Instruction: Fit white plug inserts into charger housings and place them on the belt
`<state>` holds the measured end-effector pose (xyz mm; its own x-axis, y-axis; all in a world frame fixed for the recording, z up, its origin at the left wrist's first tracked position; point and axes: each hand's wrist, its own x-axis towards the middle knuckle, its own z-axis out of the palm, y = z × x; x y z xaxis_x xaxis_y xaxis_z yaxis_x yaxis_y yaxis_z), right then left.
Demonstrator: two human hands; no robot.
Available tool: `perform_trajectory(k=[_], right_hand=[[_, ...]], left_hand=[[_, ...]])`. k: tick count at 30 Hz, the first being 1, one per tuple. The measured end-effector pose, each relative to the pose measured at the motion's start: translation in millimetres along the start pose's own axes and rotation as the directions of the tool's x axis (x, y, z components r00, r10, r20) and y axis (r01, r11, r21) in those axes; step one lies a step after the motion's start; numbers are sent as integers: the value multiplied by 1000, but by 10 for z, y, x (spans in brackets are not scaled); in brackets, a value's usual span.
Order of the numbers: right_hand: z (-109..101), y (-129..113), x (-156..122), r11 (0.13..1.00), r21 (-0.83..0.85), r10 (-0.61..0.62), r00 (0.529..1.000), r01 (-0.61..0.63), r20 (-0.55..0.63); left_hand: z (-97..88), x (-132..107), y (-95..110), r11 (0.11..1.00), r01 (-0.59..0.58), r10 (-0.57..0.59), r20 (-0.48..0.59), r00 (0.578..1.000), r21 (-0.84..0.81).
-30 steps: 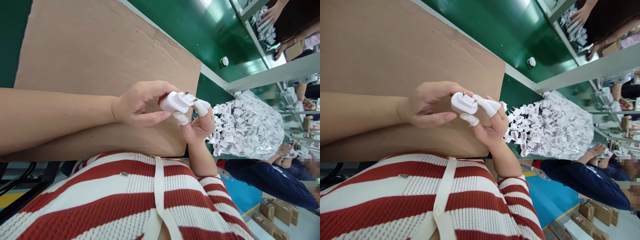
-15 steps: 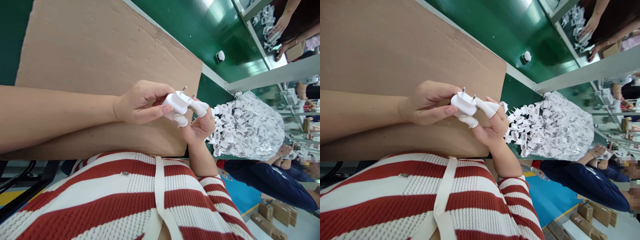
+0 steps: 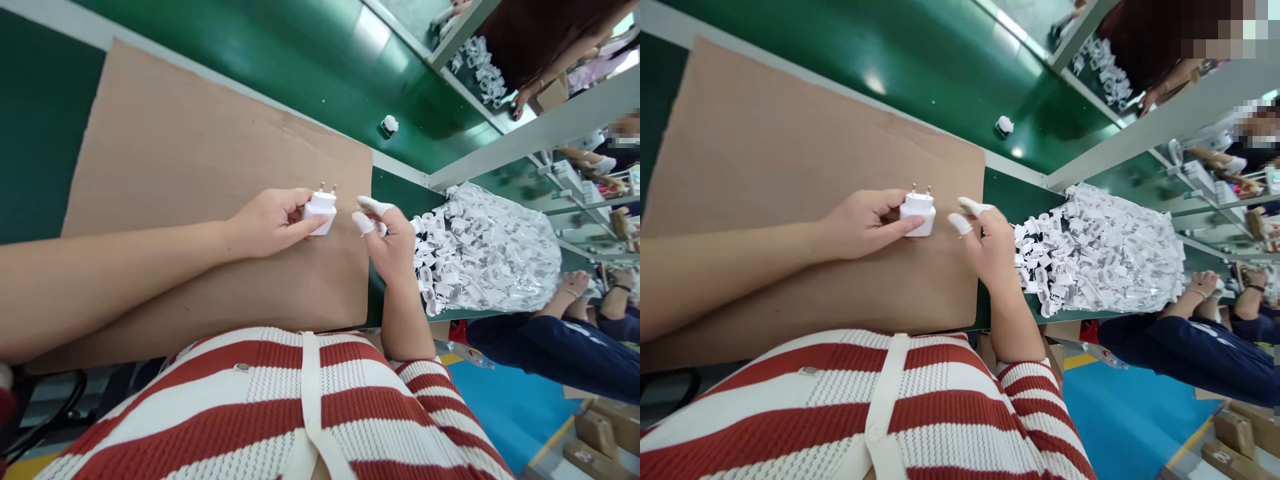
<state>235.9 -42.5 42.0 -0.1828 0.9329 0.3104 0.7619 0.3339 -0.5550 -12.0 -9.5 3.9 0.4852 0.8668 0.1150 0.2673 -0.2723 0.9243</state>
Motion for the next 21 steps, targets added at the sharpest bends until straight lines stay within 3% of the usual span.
perform_trajectory(k=[2,5,7,10,14,16,19,21], right_hand=[[-137,129,28,979,-163,111,991,-121,-68],[-242,274,25,888,-378,283,959,-262,-2],[-237,309,27,849,-437,361,930,-297,70],[-201,305,51,847,-423,402,909,-321,114],[-176,319,92,908,-157,407,906,-388,116],[-155,331,116,916,49,396,917,-398,57],[-107,309,156,862,330,426,903,-386,-56],[-80,262,179,807,463,451,889,-367,-82]], left_hand=[[12,17,-45,997,68,-62,-122,991,45],[4,75,-80,989,119,-96,-238,966,84],[-44,199,-92,986,112,-76,-269,960,121],[-215,582,-151,971,88,-13,-322,947,221],[-605,1253,-385,875,252,-9,-506,863,414],[-800,1495,-547,853,325,-39,-571,820,408],[-976,1635,-756,877,372,-101,-639,762,305],[-986,1595,-815,887,380,-108,-680,725,263]])
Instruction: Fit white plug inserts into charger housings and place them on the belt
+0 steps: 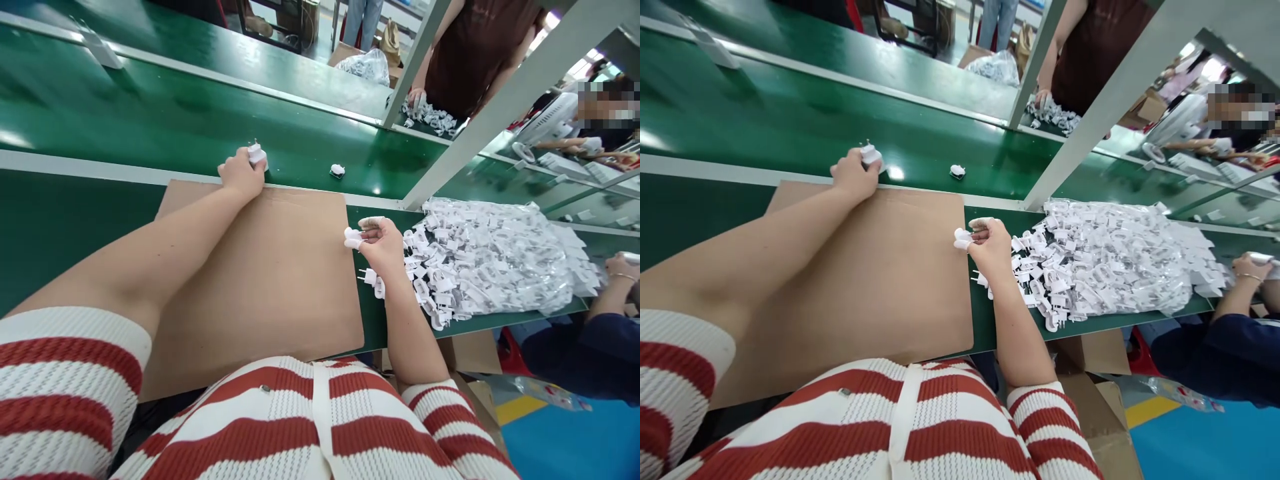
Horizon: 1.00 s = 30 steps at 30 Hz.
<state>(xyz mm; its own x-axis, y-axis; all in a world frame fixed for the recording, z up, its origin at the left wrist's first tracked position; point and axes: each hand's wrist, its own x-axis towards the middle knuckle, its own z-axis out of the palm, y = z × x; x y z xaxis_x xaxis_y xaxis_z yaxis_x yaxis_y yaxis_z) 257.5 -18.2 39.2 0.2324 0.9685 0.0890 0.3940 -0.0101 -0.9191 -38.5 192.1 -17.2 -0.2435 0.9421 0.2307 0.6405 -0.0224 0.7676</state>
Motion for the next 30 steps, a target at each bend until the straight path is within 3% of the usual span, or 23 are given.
perform_trajectory(k=[2,5,6,8,10,12,16,20,24,27,28,30], right_hand=[[40,-46,-13,994,111,6,1000,-6,-7],[91,-106,-34,972,235,11,1000,-14,13],[113,-118,-41,965,261,14,1000,-21,27],[171,-121,-62,957,286,30,998,-45,57],[245,-100,-103,959,275,51,995,-73,86],[319,-62,-165,972,222,39,989,-71,144],[411,9,-268,991,-4,-127,932,136,340],[425,19,-246,923,-208,-198,865,322,461],[422,-11,-199,879,-258,-234,835,400,497],[462,-32,-172,860,-280,-239,822,426,517],[486,-35,-161,852,-284,-246,815,440,525],[546,-33,-140,830,-299,-260,802,470,538]], left_hand=[[-22,-118,13,999,-33,32,-86,996,-11],[-16,-327,187,968,-248,235,-213,949,-38],[19,-369,270,944,-327,314,-198,929,-38],[160,-382,436,915,-404,403,-42,914,-18],[379,-315,579,916,-401,396,132,909,16],[621,-218,697,927,-371,351,232,907,51],[930,-93,887,963,-214,152,326,933,162],[908,-51,963,958,-259,202,346,916,125],[800,-117,1015,961,-274,243,340,908,45],[756,-313,1198,956,-289,278,457,845,-47],[738,-410,1307,952,-293,295,528,796,-89],[689,-644,1604,940,-290,329,688,647,-177]])
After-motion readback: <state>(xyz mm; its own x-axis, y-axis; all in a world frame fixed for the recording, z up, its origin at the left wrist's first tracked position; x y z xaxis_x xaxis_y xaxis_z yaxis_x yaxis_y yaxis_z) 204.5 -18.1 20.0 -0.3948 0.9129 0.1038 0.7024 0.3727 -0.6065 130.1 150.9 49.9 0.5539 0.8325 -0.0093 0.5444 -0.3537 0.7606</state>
